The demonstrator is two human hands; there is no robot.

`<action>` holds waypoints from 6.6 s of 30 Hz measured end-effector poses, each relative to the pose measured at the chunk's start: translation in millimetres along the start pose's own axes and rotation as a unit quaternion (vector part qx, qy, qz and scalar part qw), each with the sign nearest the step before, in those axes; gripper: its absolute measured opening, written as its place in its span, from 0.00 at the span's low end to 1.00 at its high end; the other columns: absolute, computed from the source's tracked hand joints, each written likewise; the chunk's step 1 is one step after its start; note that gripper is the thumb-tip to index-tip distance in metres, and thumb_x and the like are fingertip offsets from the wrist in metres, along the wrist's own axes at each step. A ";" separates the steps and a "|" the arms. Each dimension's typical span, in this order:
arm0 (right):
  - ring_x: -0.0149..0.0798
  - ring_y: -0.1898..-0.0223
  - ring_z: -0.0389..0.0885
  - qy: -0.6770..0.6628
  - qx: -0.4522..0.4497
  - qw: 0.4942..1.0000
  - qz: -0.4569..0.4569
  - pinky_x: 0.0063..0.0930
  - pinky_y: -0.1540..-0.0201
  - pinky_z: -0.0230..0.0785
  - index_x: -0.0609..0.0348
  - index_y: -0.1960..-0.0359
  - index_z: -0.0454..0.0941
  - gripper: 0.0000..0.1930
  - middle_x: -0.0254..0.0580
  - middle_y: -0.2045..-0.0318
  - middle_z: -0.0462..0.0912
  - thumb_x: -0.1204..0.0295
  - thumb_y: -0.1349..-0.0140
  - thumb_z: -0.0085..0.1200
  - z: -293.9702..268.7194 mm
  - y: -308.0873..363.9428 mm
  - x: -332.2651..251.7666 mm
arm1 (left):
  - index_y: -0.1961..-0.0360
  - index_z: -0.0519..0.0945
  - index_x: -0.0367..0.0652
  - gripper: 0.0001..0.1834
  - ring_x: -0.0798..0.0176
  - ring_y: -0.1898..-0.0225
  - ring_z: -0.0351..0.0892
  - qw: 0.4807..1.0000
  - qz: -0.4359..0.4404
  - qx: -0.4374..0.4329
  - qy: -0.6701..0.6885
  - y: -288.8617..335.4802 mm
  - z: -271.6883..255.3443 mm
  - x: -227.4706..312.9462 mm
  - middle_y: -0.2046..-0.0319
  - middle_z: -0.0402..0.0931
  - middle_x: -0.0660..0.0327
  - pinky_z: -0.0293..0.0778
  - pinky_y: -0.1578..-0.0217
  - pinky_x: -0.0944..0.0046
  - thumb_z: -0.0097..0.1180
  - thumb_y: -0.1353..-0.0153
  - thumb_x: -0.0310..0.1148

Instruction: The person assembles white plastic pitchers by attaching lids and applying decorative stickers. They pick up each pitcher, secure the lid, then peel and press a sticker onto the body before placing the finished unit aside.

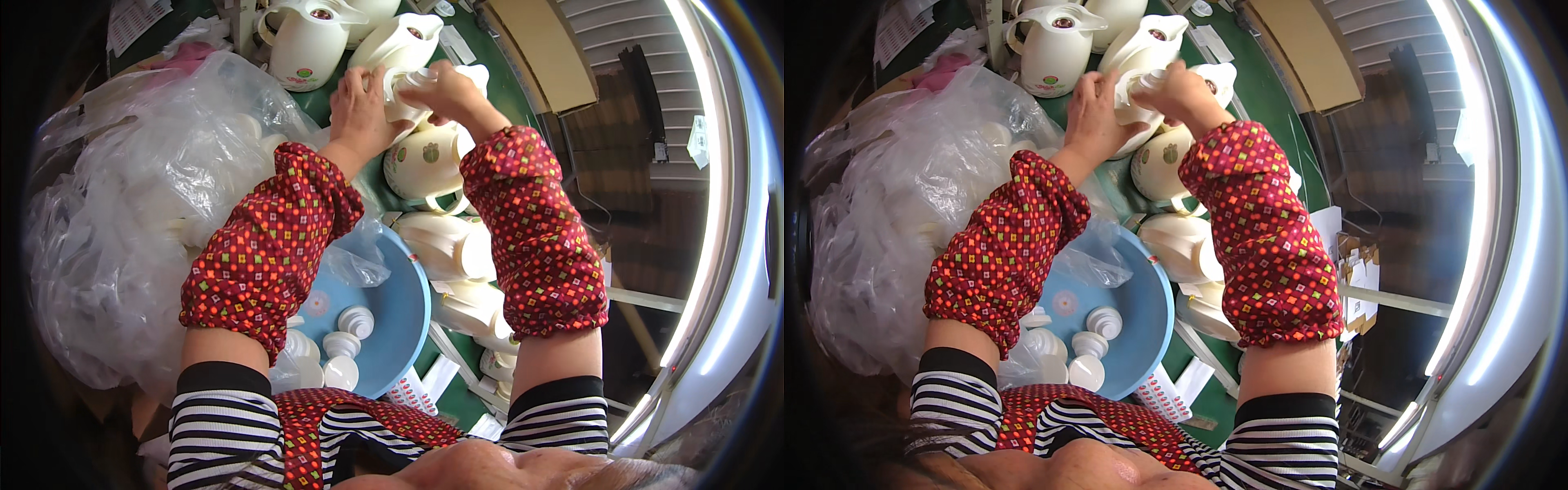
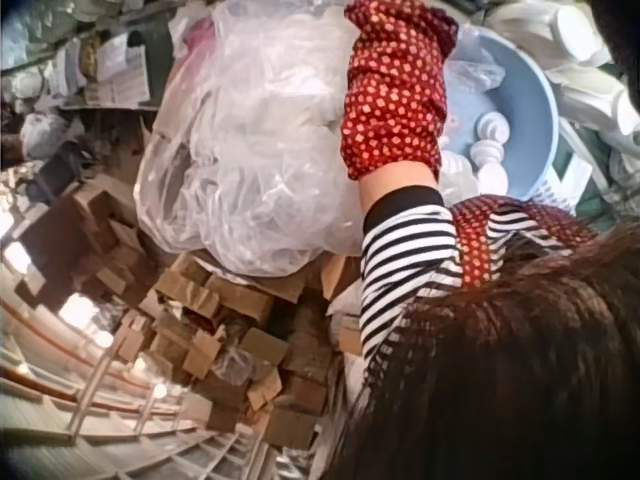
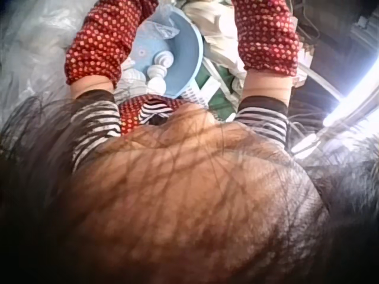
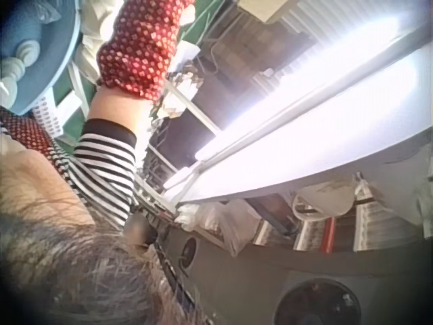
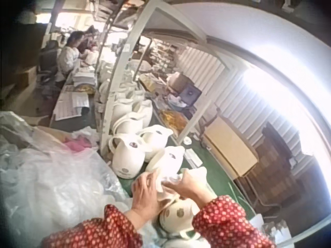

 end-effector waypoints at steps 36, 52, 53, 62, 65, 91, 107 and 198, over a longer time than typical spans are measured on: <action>0.56 0.48 0.77 0.215 0.199 0.889 -0.352 0.49 0.41 0.67 0.61 0.40 0.73 0.30 0.54 0.49 0.78 0.49 0.34 0.54 14.7 2.7 -21.6 | 0.29 0.67 0.49 0.48 0.42 0.49 0.84 0.993 -0.003 -0.094 0.072 -0.2 12.1 -23.9 0.48 0.82 0.46 0.81 0.51 0.48 0.76 0.49 0.49; 0.60 0.33 0.74 0.263 0.019 0.889 -0.373 0.45 0.40 0.76 0.39 0.25 0.64 0.44 0.59 0.29 0.68 0.59 0.44 0.73 -11.0 27.0 -21.9 | 0.28 0.66 0.50 0.49 0.42 0.49 0.84 0.990 -0.014 -0.123 0.060 2.1 13.3 -19.7 0.47 0.81 0.48 0.81 0.51 0.47 0.75 0.47 0.53; 0.60 0.36 0.76 0.249 0.010 0.909 -0.335 0.45 0.42 0.76 0.43 0.27 0.67 0.42 0.60 0.34 0.72 0.57 0.43 0.72 -13.3 23.1 -21.6 | 0.28 0.66 0.50 0.49 0.42 0.49 0.84 0.991 -0.009 -0.120 0.059 1.6 13.0 -18.5 0.47 0.81 0.48 0.81 0.51 0.47 0.75 0.47 0.54; 0.60 0.47 0.84 0.247 0.008 0.914 -0.323 0.47 0.43 0.76 0.58 0.28 0.67 0.43 0.64 0.47 0.83 0.44 0.38 0.64 -4.7 15.1 -33.3 | 0.27 0.65 0.50 0.50 0.42 0.49 0.84 0.992 -0.002 -0.115 0.053 5.1 16.4 -21.8 0.47 0.81 0.48 0.81 0.51 0.47 0.75 0.48 0.54; 0.60 0.53 0.86 0.240 -0.003 0.928 -0.285 0.45 0.47 0.79 0.46 0.31 0.70 0.32 0.62 0.43 0.79 0.55 0.35 0.62 -0.4 9.9 -26.2 | 0.27 0.65 0.50 0.50 0.42 0.49 0.84 0.991 -0.005 -0.120 0.054 5.4 19.0 -21.2 0.47 0.81 0.48 0.81 0.51 0.47 0.76 0.48 0.53; 0.64 0.47 0.75 0.159 0.314 0.921 -0.167 0.55 0.46 0.69 0.53 0.35 0.68 0.31 0.62 0.43 0.74 0.46 0.30 0.53 55.7 18.5 -15.6 | 0.34 0.74 0.42 0.35 0.44 0.55 0.86 0.994 0.028 -0.040 0.099 -1.4 41.4 -34.1 0.58 0.85 0.39 0.79 0.56 0.49 0.67 0.37 0.49; 0.57 0.55 0.82 -0.025 0.117 0.956 0.266 0.48 0.51 0.75 0.53 0.42 0.77 0.28 0.52 0.60 0.82 0.58 0.41 0.70 207.2 529.9 229.7 | 0.28 0.59 0.27 0.61 0.32 0.32 0.60 0.982 0.184 0.008 -0.045 55.3 60.4 48.1 0.36 0.65 0.31 0.58 0.31 0.40 0.75 0.49 0.60; 0.33 0.54 0.87 -0.418 0.418 0.794 0.143 0.33 0.41 0.74 0.62 0.27 0.63 0.42 0.53 0.43 0.81 0.88 0.44 0.66 159.8 730.5 186.6 | 0.44 0.83 0.39 0.20 0.39 0.46 0.80 0.603 0.325 -0.724 -0.080 514.9 76.9 196.5 0.51 0.83 0.43 0.75 0.45 0.47 0.63 0.35 0.36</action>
Point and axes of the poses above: each hand's wrist, its own y-axis away from the middle knuckle, its own z-axis out of the palm, x = y × z, the point moved 7 cm from there along -y, towards the middle knuckle
